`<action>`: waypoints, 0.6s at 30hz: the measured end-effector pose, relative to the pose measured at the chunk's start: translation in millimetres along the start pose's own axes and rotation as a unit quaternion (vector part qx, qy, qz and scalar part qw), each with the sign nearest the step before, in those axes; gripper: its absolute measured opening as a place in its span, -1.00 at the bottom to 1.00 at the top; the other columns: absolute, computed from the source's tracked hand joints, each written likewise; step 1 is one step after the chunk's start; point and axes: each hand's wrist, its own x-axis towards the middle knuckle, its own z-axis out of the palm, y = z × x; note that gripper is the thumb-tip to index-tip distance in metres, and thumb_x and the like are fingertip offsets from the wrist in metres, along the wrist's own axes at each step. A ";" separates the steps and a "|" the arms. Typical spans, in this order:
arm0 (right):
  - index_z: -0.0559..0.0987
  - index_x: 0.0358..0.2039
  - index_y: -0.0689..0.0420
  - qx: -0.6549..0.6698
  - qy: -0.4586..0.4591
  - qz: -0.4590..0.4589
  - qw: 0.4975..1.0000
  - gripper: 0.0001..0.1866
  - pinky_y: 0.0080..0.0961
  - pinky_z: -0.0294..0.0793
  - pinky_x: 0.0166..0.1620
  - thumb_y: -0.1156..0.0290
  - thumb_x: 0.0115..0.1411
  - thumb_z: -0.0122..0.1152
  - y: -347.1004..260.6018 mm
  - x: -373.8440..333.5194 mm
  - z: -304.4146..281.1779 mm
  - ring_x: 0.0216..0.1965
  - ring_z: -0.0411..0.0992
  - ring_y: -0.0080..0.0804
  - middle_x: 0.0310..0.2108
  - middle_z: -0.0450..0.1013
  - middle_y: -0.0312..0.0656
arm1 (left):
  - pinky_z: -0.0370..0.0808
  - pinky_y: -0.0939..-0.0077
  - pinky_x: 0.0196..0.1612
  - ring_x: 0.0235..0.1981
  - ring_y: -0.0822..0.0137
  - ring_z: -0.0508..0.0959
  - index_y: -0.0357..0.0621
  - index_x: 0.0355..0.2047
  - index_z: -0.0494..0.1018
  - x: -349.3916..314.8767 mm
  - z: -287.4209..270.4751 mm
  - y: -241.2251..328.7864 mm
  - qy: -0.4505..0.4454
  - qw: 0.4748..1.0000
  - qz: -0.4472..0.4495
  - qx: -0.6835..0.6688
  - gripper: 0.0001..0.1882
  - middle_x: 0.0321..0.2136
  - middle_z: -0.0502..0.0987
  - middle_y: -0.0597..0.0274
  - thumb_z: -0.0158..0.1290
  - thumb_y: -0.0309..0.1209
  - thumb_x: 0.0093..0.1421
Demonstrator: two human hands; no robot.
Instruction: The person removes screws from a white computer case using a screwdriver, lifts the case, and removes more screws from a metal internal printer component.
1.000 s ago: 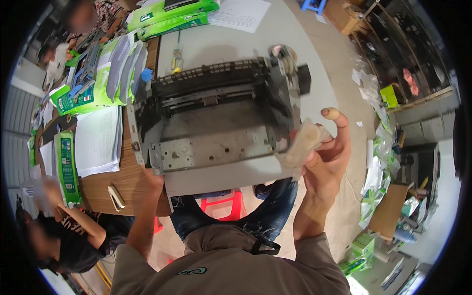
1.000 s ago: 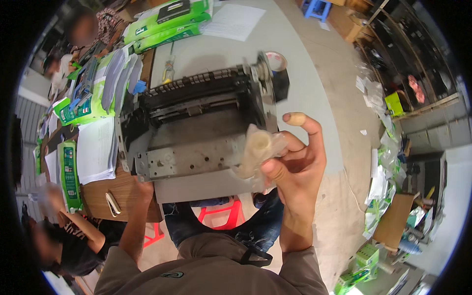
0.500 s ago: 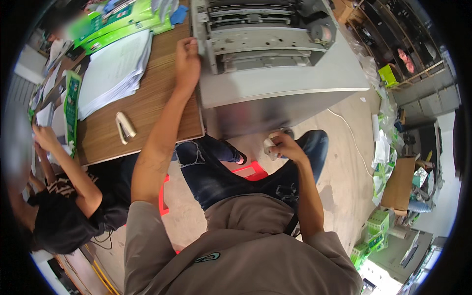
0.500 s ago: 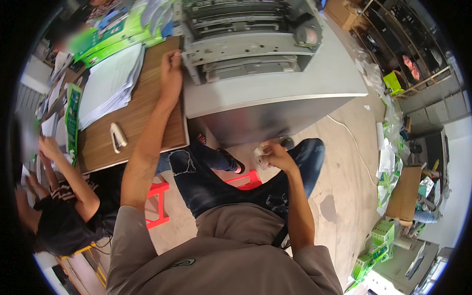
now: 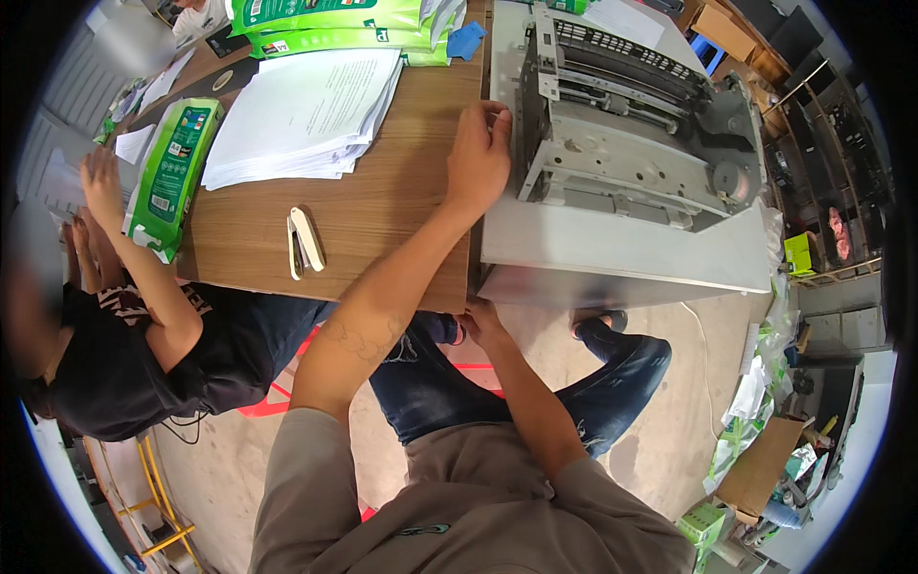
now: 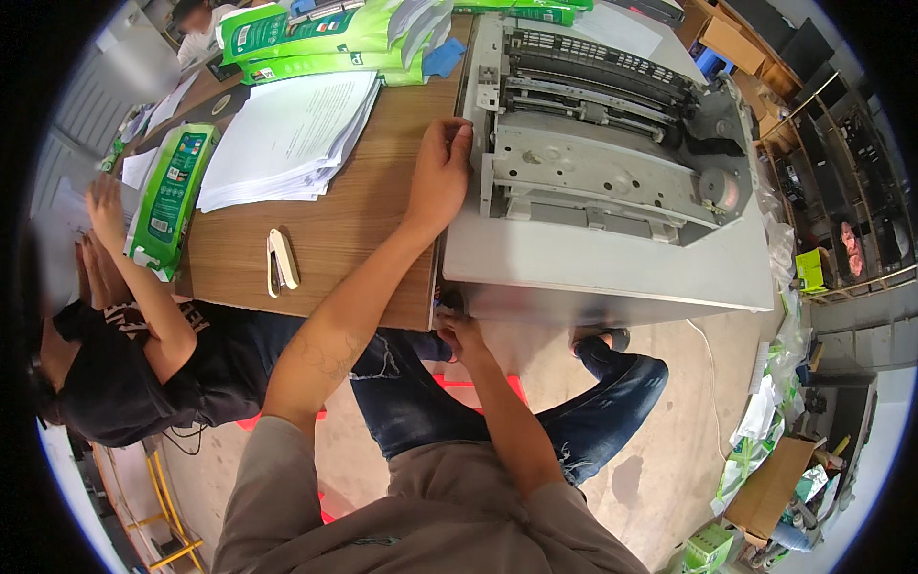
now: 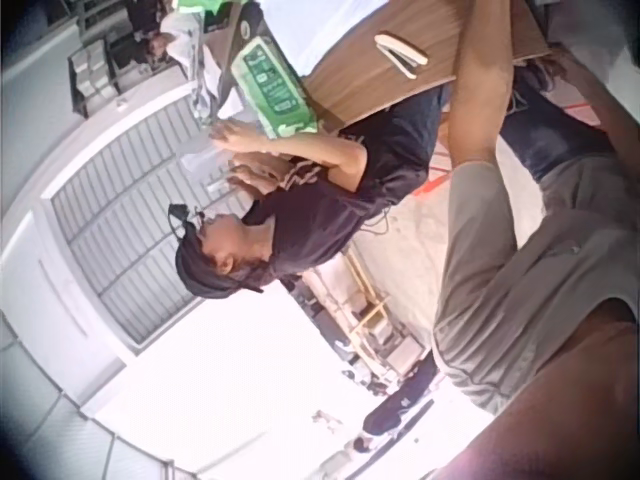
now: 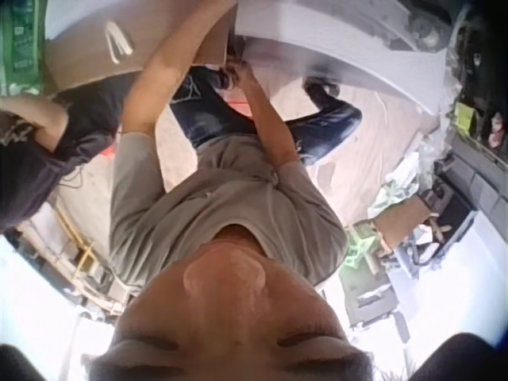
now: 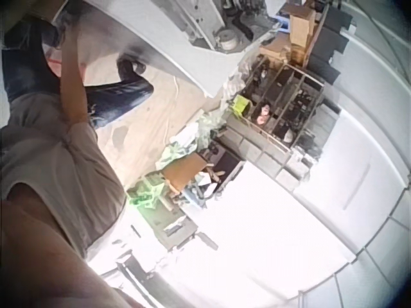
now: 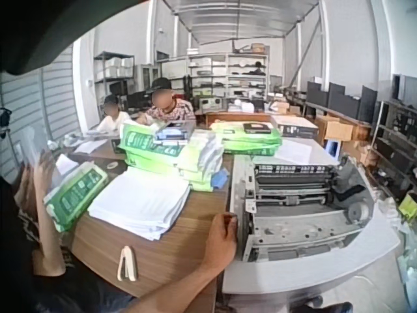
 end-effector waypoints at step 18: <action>0.55 -0.01 0.00 0.027 -0.100 0.011 0.995 -0.73 -0.43 0.49 -0.09 0.34 0.29 0.24 -90.8 -92.4 -69.7 -0.18 0.53 -0.40 -0.22 0.57 -0.24 | 0.45 0.27 -0.03 -0.13 0.06 0.55 -0.26 -0.05 0.42 -1.4 -5.8 4.8 -0.026 0.999 0.019 0.014 -0.73 -0.18 0.54 -0.06 -0.08 -0.30 0.43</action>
